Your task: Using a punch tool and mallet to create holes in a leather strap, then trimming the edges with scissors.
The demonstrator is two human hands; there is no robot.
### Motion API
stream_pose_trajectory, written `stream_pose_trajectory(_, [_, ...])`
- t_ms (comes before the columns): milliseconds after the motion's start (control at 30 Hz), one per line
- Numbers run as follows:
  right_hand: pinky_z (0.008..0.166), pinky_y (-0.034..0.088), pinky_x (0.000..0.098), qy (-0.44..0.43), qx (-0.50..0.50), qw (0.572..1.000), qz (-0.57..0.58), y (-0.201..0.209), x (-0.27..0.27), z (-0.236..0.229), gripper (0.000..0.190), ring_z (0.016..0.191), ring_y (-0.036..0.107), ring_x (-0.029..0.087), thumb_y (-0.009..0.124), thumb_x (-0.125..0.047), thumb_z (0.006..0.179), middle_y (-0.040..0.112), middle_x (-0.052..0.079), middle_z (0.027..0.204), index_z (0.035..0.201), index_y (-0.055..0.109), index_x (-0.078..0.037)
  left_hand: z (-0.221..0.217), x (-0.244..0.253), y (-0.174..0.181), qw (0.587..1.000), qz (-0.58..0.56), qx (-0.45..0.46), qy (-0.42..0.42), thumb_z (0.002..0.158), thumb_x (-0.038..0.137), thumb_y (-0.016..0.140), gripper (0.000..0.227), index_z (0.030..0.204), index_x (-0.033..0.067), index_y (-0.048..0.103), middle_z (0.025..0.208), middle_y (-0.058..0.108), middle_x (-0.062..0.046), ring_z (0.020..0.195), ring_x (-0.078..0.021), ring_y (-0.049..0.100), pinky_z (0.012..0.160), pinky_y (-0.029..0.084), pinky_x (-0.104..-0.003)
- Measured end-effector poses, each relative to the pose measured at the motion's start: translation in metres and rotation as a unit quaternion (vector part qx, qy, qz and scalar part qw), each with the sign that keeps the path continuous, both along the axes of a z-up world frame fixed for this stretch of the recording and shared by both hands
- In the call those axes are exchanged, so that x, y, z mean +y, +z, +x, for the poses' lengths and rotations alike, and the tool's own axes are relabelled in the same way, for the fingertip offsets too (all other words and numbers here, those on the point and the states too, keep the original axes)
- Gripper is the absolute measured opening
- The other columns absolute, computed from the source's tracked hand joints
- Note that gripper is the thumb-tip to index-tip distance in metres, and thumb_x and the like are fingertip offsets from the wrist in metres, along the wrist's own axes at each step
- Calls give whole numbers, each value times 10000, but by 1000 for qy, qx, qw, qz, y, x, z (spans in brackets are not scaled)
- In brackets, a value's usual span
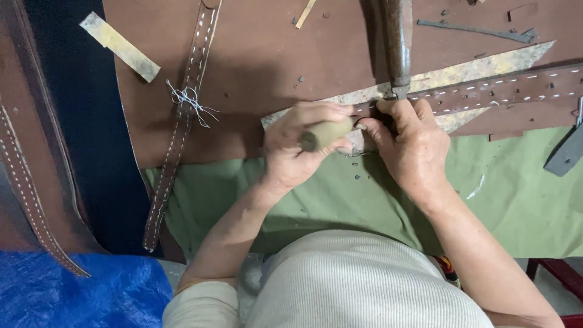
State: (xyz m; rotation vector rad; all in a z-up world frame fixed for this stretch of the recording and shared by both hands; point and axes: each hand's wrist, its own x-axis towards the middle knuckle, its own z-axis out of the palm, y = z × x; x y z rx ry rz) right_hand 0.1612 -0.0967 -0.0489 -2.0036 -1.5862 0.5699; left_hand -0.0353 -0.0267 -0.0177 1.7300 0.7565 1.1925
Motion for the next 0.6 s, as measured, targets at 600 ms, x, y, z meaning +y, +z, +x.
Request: stream_pose_trajectory(600, [754,584,530,0,-19,999,-33,2,1,-2,311,880,705,441,809,-359,974,603,89,1064,1234,684,-241,18,-7,1,999,-42,-30,-10,882,100,830,267,1118,45,718,1076,762,-104,1011,-282,762,893,629,-368])
